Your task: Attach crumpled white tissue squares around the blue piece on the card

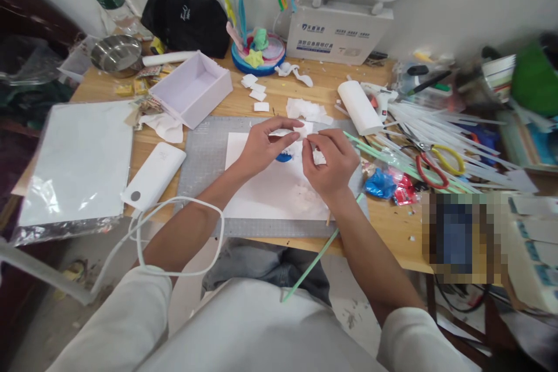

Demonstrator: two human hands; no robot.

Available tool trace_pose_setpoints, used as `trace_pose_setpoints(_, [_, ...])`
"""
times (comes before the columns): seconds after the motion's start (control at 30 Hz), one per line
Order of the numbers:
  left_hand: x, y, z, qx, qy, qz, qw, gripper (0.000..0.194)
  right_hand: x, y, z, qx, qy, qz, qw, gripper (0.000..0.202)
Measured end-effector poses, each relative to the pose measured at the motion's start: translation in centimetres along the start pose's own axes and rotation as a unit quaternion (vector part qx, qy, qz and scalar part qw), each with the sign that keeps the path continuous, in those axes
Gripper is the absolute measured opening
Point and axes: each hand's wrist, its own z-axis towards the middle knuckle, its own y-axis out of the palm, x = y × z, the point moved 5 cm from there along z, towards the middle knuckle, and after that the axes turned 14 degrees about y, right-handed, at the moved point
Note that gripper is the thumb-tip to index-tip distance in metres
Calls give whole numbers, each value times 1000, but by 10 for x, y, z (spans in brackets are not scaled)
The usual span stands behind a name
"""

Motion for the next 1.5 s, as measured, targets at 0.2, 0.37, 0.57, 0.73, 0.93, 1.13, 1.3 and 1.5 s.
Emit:
trace_pose_setpoints(0.2, [12,1,-1,9,98,97,990,12,5,1,3,-31,102,43,993,12])
trace_pose_setpoints(0.37, [23,5,-5,-21,223,211,951,12,6,1,4,-55,104,76,990,11])
trace_pose_setpoints(0.57, [26,3,-6,-5,244,259,935,17,9,2,3,-52,105,76,990,14])
trace_pose_setpoints(0.73, [27,3,-6,-4,260,259,930,15,9,1,2,-30,83,75,993,13])
trace_pose_setpoints(0.93, [30,3,-6,3,285,248,926,9,6,-1,2,-14,51,79,995,10])
trace_pose_setpoints(1.13, [32,3,-6,13,281,250,927,7,10,0,3,-22,81,78,993,14])
trace_pose_setpoints(1.3, [34,3,-8,33,299,267,915,6,7,-6,4,16,87,71,993,7])
trace_pose_setpoints(1.5, [33,2,-10,37,310,355,881,9,-4,-1,0,-34,219,139,965,11])
